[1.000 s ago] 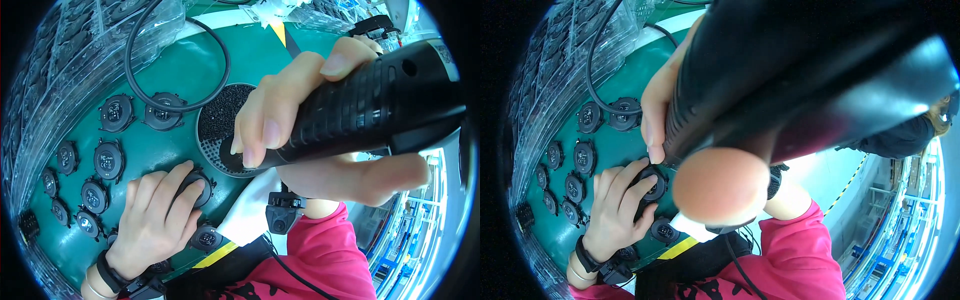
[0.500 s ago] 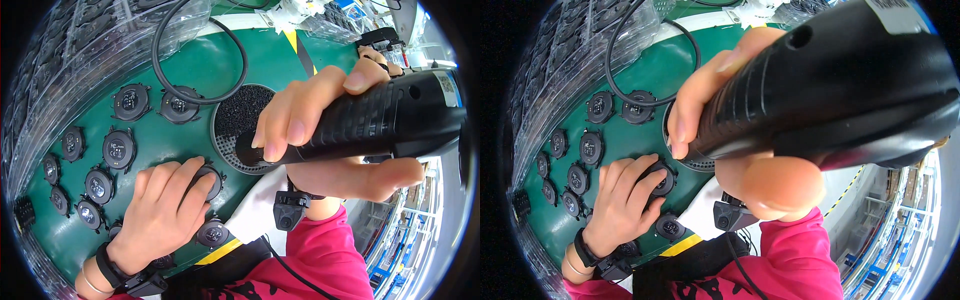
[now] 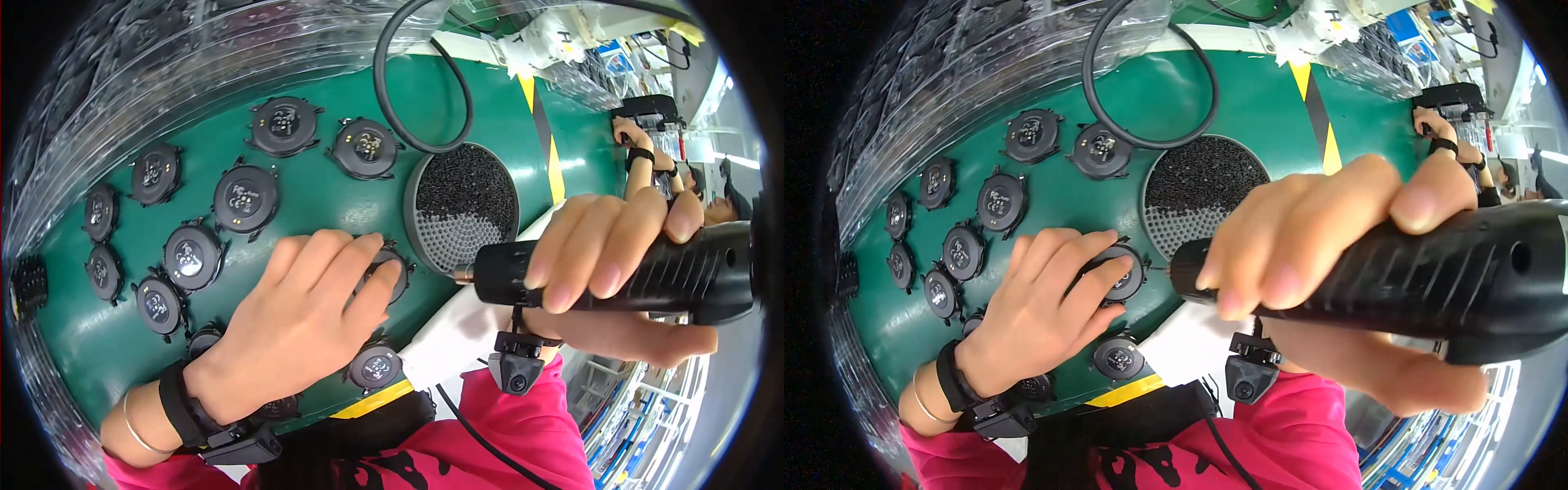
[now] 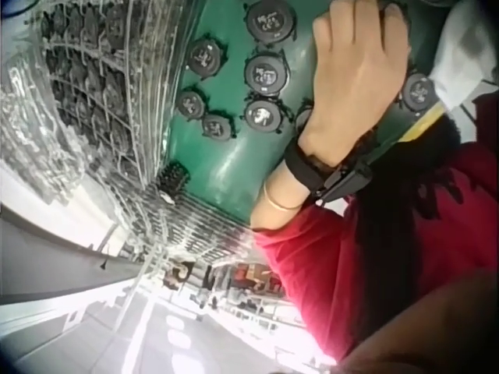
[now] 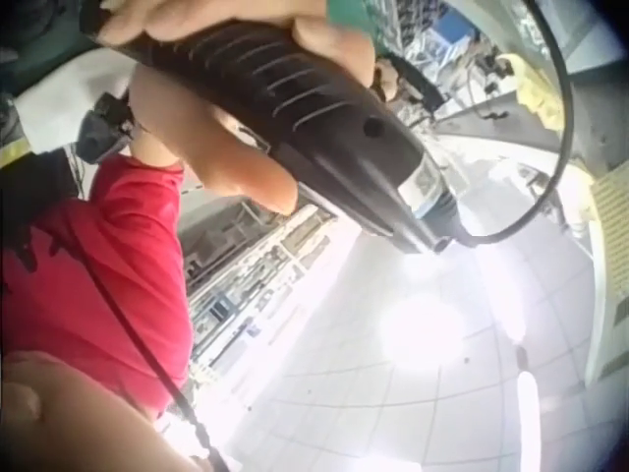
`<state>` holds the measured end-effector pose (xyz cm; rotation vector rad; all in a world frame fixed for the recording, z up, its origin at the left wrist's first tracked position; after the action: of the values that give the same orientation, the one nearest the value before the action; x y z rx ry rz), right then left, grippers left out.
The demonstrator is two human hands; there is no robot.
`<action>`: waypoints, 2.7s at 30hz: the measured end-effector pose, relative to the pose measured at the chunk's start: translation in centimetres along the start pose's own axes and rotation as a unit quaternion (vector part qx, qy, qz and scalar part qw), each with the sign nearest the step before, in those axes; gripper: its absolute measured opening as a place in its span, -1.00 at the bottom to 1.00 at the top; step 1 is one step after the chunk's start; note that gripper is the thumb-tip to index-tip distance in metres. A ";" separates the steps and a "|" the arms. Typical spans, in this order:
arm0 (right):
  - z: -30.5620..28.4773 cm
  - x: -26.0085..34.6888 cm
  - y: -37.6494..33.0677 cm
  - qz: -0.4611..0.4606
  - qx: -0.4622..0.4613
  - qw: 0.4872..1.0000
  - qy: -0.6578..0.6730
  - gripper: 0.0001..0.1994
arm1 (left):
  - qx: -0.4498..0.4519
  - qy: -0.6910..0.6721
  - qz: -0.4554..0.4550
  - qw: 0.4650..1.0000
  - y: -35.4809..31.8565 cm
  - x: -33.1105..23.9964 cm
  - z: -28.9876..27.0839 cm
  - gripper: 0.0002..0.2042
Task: The person picks up a watch from a tray, places it on the table, and uses a power screwdriver to drive screws into the back of the watch before repeating the process with another watch.
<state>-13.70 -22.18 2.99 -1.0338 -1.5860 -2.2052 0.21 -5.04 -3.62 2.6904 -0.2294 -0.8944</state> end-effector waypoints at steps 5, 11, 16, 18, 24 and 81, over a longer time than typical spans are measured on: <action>1.0 -0.9 -0.3 0.019 0.040 0.999 -0.014 -0.23 | -0.011 0.004 0.008 1.000 -0.1 0.0 0.1 -0.46; 1.4 -0.7 -0.8 0.026 0.040 0.997 -0.059 -0.24 | -0.018 0.024 0.018 0.999 0.0 0.0 0.3 -0.54; 1.3 -0.8 -0.4 0.047 0.088 0.994 -0.044 -0.25 | -0.054 0.042 0.036 0.997 0.1 0.2 0.3 -0.71; 1.2 -0.8 -0.1 0.064 0.111 0.991 -0.033 -0.25 | -0.059 0.038 0.036 0.997 0.1 0.1 0.3 -0.72; 1.8 -0.9 0.0 0.062 0.123 0.990 -0.037 -0.25 | -0.045 0.028 0.033 0.998 0.0 0.1 0.1 -0.73; 0.1 0.8 0.0 -0.023 -0.059 0.995 -0.082 -0.21 | -0.018 -0.010 0.060 0.998 0.0 0.2 0.1 -0.76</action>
<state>-14.23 -21.91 3.52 -1.2551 -1.5746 -2.3218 0.31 -5.11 -3.82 2.6041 -0.3720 -0.8808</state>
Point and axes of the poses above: each hand's wrist, its own y-axis towards the middle knuckle, its own z-axis out of the palm, x = y × z, the point moved 1 cm from there along y, towards the middle knuckle, and after that the axes turned 4 degrees about -y, right-handed, at the moved point
